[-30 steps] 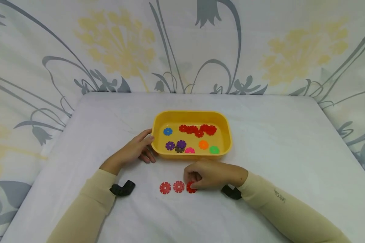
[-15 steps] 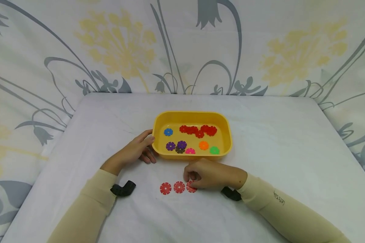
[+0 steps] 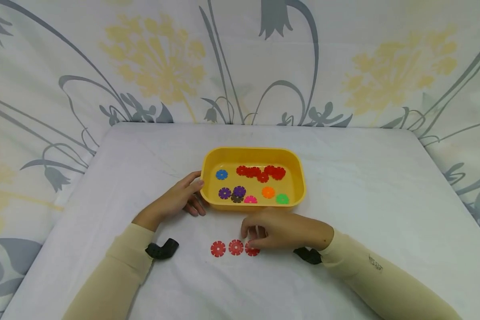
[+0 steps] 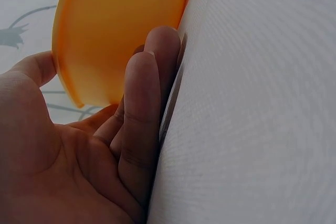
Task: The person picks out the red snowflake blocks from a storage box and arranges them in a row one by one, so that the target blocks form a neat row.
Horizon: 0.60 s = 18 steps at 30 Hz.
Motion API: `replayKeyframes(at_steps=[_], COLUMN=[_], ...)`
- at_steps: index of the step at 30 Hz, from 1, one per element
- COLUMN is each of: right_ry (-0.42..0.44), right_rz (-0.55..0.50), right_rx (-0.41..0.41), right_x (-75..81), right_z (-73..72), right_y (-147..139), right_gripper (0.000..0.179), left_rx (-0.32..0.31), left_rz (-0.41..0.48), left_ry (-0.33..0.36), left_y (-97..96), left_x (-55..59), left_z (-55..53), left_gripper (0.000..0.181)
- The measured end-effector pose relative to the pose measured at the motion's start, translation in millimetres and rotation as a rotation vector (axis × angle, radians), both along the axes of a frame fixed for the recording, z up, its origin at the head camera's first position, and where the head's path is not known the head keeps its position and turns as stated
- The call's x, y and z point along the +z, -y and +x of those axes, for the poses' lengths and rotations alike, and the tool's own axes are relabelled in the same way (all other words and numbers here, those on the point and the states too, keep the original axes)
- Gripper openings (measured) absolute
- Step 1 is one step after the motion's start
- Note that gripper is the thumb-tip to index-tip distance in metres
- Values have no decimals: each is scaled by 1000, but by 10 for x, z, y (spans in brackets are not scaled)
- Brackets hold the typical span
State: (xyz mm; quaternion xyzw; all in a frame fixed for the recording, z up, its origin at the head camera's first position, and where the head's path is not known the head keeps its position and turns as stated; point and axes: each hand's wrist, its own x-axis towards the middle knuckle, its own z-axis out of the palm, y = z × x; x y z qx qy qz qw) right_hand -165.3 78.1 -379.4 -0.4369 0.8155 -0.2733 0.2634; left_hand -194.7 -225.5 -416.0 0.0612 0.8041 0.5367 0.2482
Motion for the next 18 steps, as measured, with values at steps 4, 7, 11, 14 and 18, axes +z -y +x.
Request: replayKeyframes(at_steps=[4,7,11,14,18], right_ry=[-77,-139,-193,-224,-228], right_rz=[-117,-180,-186,-180,-122], right_rx=[-24,-62,-113,-133,-156], right_x=[155,305,538,694,800], right_z=[-19,-87,-269,-456,-713], right_y=[-45,-110,-201,-218,-139], right_gripper=[13,12,10,10,14], left_rx=[0,-4,-5,2,-1], left_rz=[-1,-3,-5,3,17], left_ry=[-1,0,0,2,-4], left_y=[-5,-19,-26,-25,-31], left_x=[11,28,34,29,22], left_z=[13,15,20,25,38], left_gripper=[60,59,59,60,60])
